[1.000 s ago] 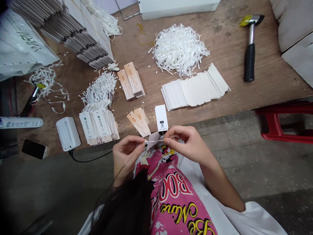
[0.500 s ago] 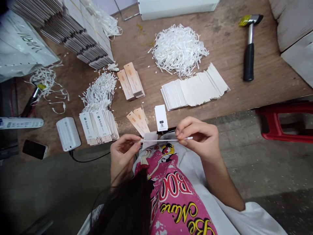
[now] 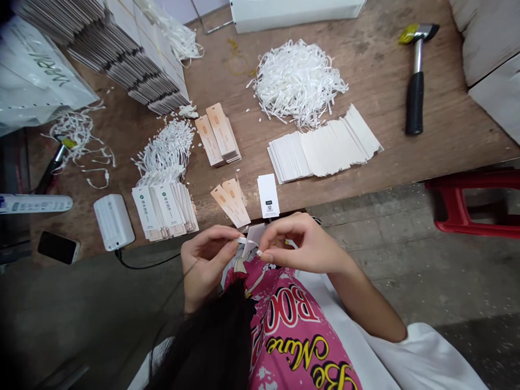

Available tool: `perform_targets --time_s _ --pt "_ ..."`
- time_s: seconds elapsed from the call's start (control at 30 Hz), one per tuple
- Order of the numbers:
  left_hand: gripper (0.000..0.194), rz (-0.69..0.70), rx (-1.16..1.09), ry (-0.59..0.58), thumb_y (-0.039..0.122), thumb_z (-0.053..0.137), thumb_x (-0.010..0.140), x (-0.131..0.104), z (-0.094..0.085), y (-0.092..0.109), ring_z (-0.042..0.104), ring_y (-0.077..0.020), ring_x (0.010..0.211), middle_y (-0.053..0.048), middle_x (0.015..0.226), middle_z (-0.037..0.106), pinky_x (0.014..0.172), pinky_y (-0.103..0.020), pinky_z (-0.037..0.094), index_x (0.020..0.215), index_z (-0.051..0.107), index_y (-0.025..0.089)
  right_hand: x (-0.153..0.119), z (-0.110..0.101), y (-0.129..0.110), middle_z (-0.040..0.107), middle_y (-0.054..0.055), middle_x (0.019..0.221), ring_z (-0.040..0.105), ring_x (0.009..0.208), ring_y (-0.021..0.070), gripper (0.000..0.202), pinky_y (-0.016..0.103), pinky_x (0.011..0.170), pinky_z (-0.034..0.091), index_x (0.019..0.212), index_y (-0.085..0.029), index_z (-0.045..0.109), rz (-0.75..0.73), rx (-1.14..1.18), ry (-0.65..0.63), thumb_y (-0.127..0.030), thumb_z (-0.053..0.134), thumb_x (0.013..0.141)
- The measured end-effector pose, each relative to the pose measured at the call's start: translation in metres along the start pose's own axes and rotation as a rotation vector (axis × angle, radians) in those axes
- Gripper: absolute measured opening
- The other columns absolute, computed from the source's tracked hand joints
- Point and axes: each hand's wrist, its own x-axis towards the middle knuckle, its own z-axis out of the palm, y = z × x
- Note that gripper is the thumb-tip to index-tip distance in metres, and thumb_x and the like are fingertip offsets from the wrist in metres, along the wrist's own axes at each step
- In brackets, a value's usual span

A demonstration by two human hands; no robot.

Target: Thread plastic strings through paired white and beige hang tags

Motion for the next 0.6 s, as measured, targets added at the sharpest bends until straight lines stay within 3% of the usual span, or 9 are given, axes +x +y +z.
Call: perform_targets --time_s 0.27,0.6 --pt "0.010 0.132 0.046 -0.073 0.015 0.072 0.079 0.0035 0.0008 0.0079 0.066 -0.0140 0.071 -0.003 0.079 0.072 0.064 -0.022 0.052 0.085 0.076 0.021 0.0070 0.0028 -0.0026 0.049 -0.003 0.052 0.037 0.047 0.0058 0.026 0.020 0.043 0.028 0.069 -0.013 0.067 0.173 -0.024 -0.006 -0.036 0.079 0.072" --pt "0.014 0.293 0.067 -0.146 0.007 0.073 0.076 0.0090 0.0053 0.0114 0.065 -0.0123 0.068 -0.005 0.075 0.073 0.063 -0.022 0.052 0.083 0.077 0.018 0.0051 0.0011 0.0000 0.051 -0.002 0.051 0.039 0.047 0.0057 0.029 0.019 0.044 0.029 0.066 -0.011 0.067 0.290 0.064 -0.018 -0.035 0.083 0.066"
